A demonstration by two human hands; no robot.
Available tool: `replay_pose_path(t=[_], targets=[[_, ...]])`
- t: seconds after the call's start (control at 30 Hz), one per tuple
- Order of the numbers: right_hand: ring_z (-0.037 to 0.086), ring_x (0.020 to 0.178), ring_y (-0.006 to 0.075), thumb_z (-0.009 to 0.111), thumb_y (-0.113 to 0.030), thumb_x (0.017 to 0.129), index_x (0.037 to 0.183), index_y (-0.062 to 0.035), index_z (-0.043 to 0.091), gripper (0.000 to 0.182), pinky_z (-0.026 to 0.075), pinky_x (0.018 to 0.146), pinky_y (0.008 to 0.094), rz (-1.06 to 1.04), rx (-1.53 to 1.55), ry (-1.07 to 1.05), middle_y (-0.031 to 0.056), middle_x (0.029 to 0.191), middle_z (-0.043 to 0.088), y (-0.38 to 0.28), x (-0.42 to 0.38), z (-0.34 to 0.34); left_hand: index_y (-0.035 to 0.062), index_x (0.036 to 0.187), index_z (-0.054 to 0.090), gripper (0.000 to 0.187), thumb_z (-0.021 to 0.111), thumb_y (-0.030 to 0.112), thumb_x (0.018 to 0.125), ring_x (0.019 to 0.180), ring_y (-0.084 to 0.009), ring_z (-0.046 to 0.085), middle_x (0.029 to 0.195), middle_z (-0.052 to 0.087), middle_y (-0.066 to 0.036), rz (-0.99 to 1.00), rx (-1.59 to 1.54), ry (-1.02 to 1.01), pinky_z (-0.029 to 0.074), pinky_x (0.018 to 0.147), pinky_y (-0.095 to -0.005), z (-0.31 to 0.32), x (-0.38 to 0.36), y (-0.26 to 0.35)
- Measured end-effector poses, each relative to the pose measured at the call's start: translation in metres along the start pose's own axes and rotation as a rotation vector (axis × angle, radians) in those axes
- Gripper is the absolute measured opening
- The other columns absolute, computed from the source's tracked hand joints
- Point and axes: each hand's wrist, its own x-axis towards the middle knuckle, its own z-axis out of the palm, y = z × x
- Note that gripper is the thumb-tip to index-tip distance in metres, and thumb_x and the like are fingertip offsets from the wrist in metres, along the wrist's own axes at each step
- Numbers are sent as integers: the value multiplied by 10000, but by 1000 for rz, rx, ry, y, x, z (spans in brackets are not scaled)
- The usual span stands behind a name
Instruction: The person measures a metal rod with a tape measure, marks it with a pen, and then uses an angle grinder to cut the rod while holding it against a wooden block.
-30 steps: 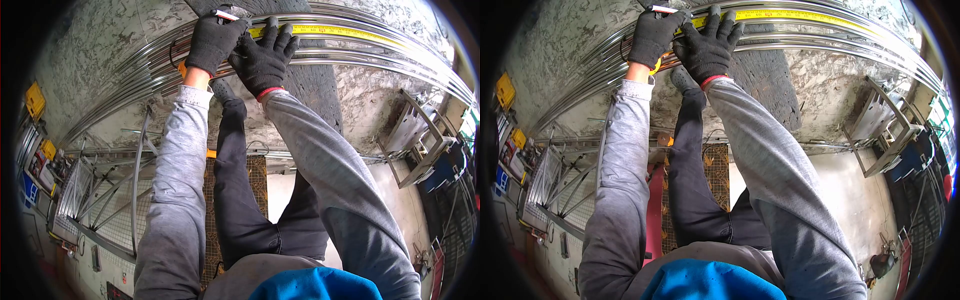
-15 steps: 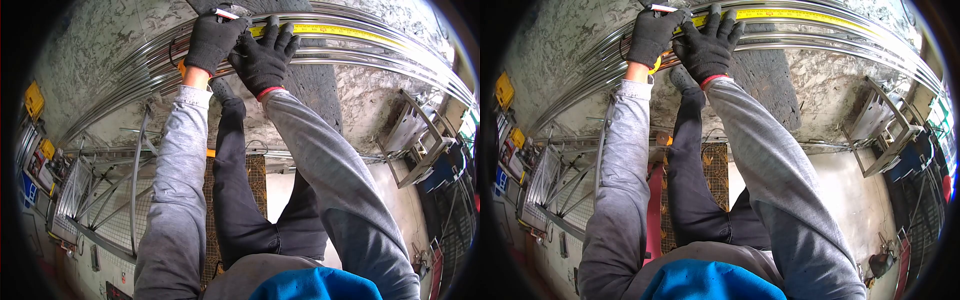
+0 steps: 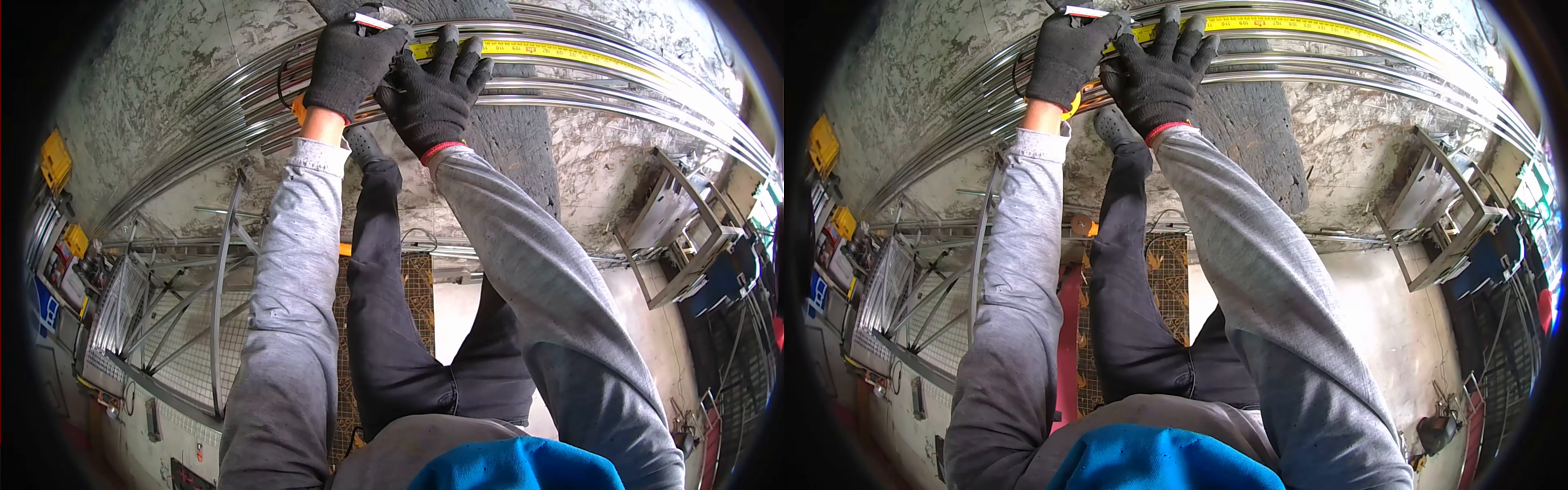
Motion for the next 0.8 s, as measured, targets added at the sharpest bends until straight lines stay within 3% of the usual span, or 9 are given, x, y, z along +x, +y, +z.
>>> replay_pose_path(t=[0.57,0.8], targets=[[155,1562,625,728,-676,859,1501,-444,566,702,37,1229,777,2,18,23,274,1700,302,-2,1,-2,-9,1030,746,186,746,136,913,863,-209,745,915,778,-120,-74,76,71,569,757,-370,3,-3,5],[153,1568,615,745,-663,854,1516,-445,550,724,31,1237,768,1,47,3,272,1702,296,-2,0,-6,-3,1046,764,182,773,113,906,877,-174,736,952,793,-87,-116,-48,86,576,774,-344,5,-2,-5]])
